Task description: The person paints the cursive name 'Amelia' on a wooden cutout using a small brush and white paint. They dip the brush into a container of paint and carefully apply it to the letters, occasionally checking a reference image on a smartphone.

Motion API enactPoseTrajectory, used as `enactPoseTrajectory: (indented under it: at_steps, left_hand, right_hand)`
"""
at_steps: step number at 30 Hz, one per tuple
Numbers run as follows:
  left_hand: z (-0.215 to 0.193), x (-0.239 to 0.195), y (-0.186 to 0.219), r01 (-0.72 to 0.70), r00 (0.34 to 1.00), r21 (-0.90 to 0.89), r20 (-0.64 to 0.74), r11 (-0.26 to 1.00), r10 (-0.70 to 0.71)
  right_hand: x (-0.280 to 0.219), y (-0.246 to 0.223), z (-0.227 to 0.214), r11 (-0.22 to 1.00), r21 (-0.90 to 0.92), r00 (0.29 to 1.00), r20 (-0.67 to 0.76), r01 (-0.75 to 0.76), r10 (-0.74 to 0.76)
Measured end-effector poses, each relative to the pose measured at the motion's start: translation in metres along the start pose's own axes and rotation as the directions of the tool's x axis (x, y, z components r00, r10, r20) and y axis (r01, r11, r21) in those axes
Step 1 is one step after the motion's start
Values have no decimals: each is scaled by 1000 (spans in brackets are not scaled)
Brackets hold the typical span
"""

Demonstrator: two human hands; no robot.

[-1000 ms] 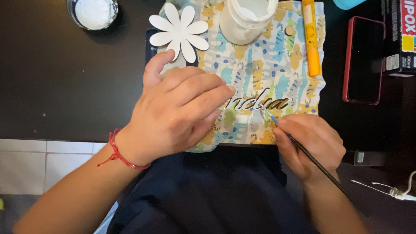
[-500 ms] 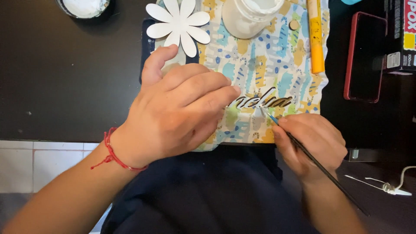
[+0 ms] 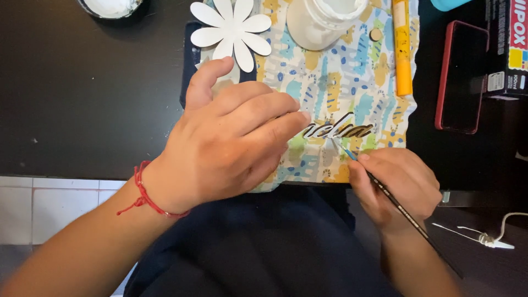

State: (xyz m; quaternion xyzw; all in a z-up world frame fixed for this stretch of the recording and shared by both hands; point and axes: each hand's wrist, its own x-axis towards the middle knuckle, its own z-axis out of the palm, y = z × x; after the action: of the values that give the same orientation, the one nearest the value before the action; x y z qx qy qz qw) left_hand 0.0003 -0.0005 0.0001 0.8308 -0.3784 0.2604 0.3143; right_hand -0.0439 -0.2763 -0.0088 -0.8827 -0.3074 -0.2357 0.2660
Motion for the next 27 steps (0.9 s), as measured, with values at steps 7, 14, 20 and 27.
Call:
enactPoseTrajectory:
  at_steps: [7,14,20,27]
  left_hand:
    - [-1,0,-1,-1,1000,5,26,1000,1]
    - [-1,0,0,0,1000,4,11,1000,0]
    - [-1,0,0,4,1000,2,3,1000,-4]
    - [0,-1,0,0,1000,8,0,1000,0]
  right_hand:
    - [-2,-2,-3,999,-37,1000,0,-22,22]
    - [-1,-4,-4,998,-68,1000,11,-9,10]
    - [-1,-7,-4,997,-61,998,41,-45,48]
    - [-17,-1,-7,997,5,990,-118,-77,77]
